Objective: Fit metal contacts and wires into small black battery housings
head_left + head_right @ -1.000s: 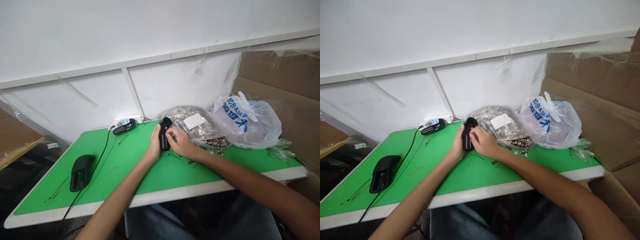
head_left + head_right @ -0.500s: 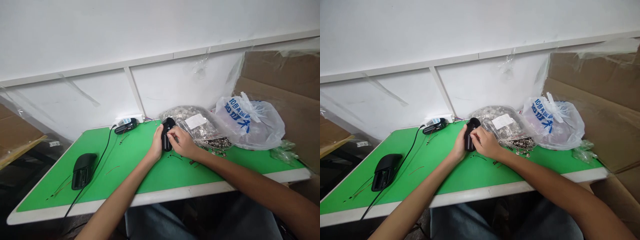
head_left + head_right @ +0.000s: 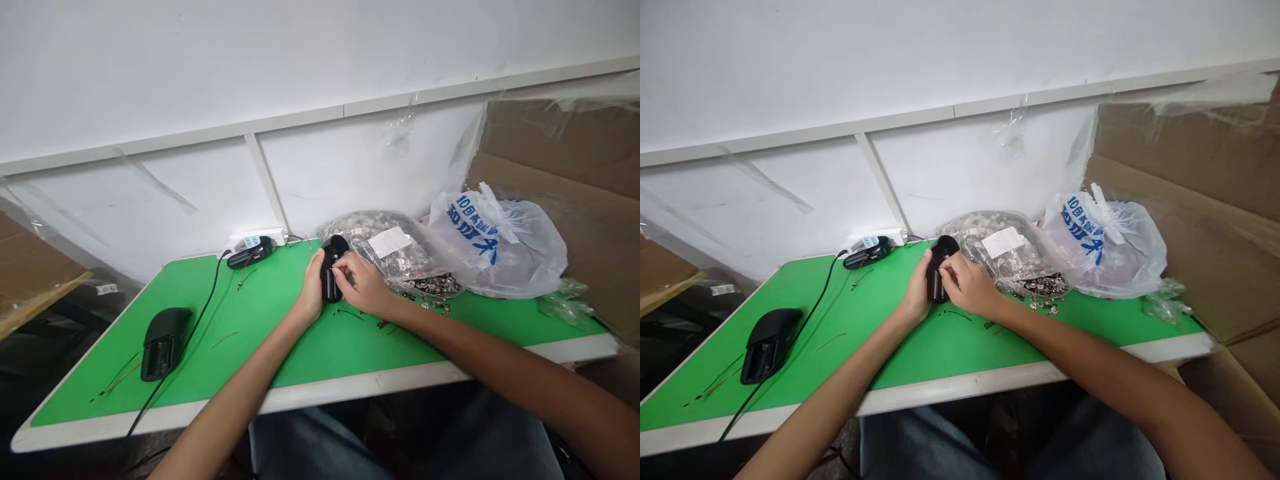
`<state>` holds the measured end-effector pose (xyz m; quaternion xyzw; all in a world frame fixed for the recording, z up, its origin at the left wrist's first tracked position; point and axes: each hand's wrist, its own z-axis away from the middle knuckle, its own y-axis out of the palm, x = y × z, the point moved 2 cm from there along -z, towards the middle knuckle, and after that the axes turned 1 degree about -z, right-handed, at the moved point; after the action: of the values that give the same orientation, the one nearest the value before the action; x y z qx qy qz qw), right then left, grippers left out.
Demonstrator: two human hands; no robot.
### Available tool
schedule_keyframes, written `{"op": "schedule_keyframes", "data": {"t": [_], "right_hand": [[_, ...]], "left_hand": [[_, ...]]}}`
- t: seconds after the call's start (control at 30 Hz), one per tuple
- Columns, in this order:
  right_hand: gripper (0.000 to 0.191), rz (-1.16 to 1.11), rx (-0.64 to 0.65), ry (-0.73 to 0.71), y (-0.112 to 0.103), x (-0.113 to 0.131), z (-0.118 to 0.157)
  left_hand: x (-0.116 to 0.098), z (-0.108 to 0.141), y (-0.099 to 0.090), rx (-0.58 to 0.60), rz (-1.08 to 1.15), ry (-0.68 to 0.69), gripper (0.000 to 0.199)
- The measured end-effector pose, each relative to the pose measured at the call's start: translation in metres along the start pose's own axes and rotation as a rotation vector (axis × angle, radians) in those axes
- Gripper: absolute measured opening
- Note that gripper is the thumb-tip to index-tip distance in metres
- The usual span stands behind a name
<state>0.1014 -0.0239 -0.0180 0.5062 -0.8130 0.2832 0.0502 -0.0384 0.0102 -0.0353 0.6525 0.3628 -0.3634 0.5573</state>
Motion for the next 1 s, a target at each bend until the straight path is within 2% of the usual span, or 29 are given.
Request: {"op": "schedule_keyframes", "data": {"t": [0.43,0.67,1.0], "right_hand": [[0.006,-0.051,0.104,0.048,0.000,-0.005,-0.001],[0.008,-0.096,0.140,0.043,-0.003,-0.008,-0.004],[0.008,-0.114,0.166,0.059,-0.004,-0.010,-0.006]], "left_hand": [[0.000,0.002,-0.002,-0.009,-0.046,-0.018,0.046],[-0.005,0.006,0.003,0.009,-0.097,-0.062,0.058],[-0.001,0.006,0.000,0.006,-0.113,-0.052,0.053]]}}
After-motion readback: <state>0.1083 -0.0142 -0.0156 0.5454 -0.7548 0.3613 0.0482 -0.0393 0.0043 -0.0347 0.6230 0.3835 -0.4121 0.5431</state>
